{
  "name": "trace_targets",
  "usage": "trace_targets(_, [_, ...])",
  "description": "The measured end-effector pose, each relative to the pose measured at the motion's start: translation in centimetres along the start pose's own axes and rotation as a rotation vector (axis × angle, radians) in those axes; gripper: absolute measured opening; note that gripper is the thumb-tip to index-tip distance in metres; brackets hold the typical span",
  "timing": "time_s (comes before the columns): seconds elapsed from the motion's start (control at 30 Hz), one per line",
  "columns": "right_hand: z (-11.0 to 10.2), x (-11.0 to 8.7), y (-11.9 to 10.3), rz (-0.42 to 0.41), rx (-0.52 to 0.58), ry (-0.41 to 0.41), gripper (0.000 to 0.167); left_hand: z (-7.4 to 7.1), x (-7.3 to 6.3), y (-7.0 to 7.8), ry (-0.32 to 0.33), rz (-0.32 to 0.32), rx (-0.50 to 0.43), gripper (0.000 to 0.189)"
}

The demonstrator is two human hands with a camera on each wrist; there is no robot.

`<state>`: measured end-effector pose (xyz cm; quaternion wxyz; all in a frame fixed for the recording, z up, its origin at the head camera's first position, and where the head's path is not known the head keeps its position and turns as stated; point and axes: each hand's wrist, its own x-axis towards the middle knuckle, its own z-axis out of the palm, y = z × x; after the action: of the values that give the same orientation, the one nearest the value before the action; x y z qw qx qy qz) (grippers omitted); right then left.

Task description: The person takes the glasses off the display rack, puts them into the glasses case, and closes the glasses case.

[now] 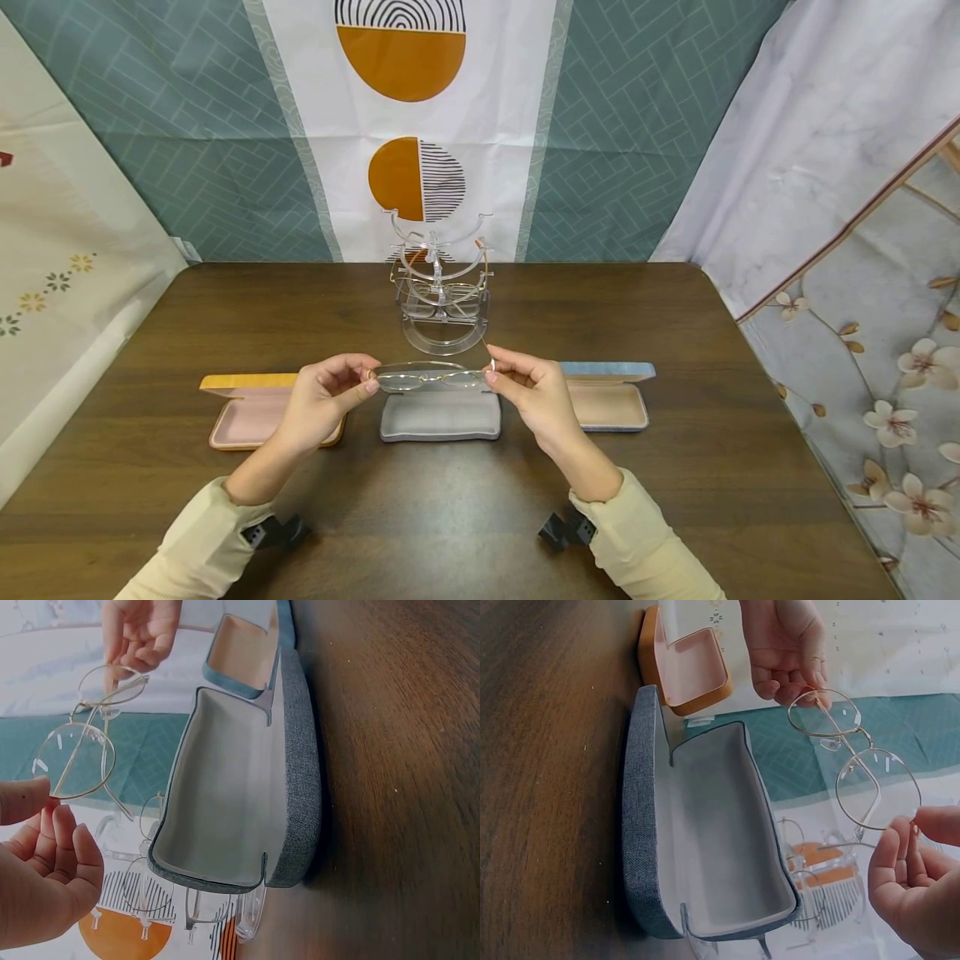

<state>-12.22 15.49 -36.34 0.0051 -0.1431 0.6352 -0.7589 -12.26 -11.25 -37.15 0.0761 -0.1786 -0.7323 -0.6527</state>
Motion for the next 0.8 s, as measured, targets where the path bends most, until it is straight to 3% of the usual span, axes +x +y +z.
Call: trace_targets(0.8, [-0.19, -0.12, -0.14, 0.005, -0.064, -0.074, 0.036, -0.01, 0.02, -0.18, -0.001, -0.006, -0.011, 0.017])
